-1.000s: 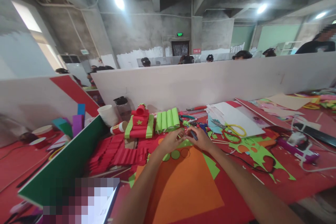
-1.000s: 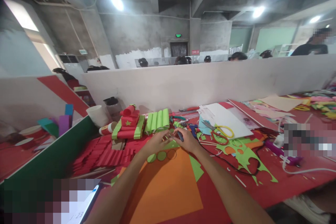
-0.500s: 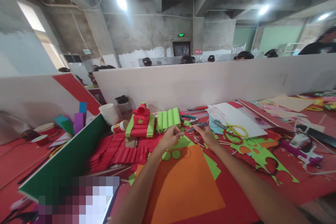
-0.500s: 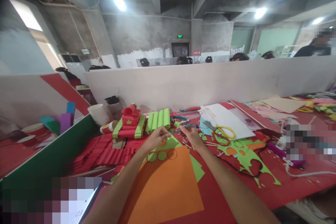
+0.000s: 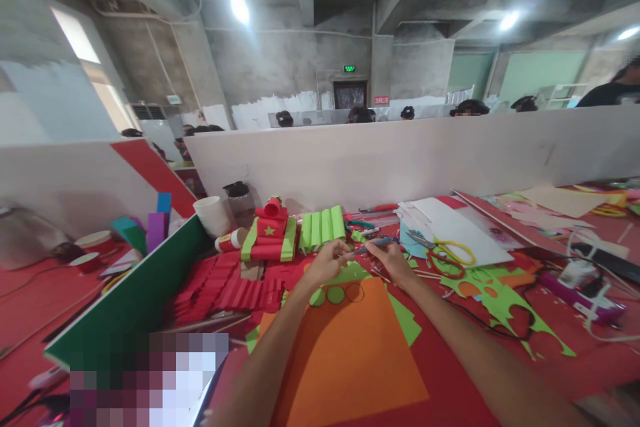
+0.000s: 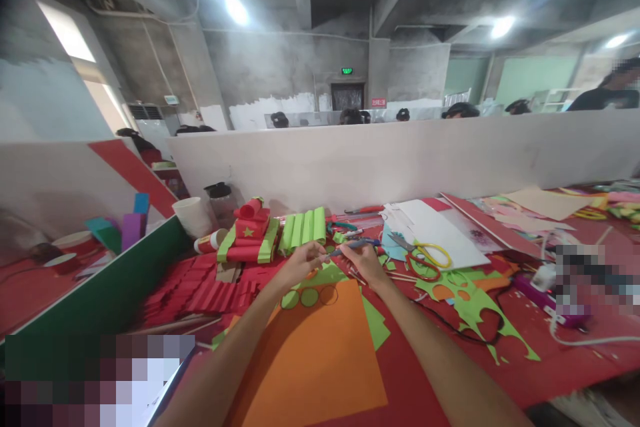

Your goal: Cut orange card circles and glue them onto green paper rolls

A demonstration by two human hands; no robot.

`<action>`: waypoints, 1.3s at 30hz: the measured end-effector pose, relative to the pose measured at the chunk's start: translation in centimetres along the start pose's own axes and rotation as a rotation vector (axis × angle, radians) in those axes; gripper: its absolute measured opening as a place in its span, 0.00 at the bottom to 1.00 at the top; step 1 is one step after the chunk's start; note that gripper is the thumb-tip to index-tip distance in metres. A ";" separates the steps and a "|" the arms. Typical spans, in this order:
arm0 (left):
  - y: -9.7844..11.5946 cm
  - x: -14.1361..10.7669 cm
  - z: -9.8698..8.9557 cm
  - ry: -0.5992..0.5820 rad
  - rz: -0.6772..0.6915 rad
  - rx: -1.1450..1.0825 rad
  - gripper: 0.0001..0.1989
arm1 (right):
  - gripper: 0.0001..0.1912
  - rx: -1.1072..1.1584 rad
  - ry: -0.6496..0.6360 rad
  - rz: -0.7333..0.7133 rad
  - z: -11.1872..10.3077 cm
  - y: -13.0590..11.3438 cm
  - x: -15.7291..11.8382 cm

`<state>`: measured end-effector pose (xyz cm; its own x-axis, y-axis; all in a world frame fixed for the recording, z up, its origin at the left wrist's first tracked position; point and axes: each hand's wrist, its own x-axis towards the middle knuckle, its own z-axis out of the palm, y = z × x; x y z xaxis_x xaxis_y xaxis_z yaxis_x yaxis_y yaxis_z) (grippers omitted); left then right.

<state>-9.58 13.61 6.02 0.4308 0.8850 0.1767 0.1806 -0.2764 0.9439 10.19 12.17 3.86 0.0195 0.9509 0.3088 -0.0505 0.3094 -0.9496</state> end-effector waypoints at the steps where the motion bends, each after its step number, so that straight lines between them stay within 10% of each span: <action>1: 0.0 0.0 0.0 -0.008 0.013 0.011 0.12 | 0.19 -0.004 -0.008 0.000 0.1 0.0 -0.1; 13: 0.1 -0.1 0.4 -0.020 0.068 0.099 0.09 | 0.22 0.106 -0.133 0.123 0.4 0.4 -0.4; 39: -0.4 0.1 0.3 -0.020 0.200 0.592 0.15 | 0.13 -0.537 -0.263 -0.190 -0.3 -1.1 -0.7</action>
<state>-9.34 13.72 5.63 0.5222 0.7891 0.3235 0.5514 -0.6018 0.5778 10.49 11.15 4.71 -0.2714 0.8694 0.4129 0.4395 0.4936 -0.7505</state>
